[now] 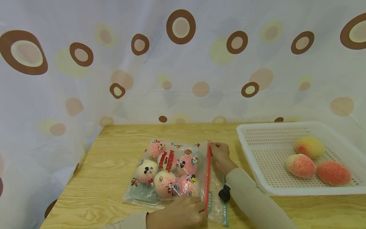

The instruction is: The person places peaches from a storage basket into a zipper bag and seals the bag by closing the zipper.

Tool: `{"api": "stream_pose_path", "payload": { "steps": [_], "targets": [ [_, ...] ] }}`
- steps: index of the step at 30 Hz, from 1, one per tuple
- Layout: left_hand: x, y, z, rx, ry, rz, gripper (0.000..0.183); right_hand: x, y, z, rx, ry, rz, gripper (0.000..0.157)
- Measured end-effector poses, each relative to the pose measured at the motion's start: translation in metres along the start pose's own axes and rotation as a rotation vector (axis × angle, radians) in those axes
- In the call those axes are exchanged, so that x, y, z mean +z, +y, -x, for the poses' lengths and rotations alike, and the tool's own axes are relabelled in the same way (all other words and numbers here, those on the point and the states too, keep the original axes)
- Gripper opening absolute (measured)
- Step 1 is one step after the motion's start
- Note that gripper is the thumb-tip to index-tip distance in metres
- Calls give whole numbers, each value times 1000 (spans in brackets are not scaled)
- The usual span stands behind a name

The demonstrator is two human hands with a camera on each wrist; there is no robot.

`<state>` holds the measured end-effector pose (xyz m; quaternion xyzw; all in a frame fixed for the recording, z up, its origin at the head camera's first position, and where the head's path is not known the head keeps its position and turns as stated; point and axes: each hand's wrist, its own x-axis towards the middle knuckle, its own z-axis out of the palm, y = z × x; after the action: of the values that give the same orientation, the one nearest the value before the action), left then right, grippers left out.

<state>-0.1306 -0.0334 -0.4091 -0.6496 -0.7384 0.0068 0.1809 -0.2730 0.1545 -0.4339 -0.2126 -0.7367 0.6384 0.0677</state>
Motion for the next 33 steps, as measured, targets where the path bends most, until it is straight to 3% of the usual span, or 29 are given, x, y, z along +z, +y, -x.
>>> {"api": "stream_pose_path", "payload": {
  "steps": [5,10,15,21,24,29,33],
  "targets": [
    [0,0,0,-9,-15,14,15,3,1,-2,14,19,15,28],
    [-5,-1,-2,-79,-48,86,16,2,2,0,21,29,0,27],
    [-19,-17,-1,-195,22,123,18,-2,5,0,66,55,-18,24],
    [-44,-69,13,-476,40,318,17,-6,9,-2,82,21,-3,31],
    [-47,-102,27,-646,97,411,22,-9,9,-1,77,-7,-14,29],
    [-34,-154,59,-925,171,546,35,-16,6,6,118,-123,-137,23],
    [-11,-178,83,-1144,123,764,52,-25,6,19,173,-268,-187,29]
  ]
}}
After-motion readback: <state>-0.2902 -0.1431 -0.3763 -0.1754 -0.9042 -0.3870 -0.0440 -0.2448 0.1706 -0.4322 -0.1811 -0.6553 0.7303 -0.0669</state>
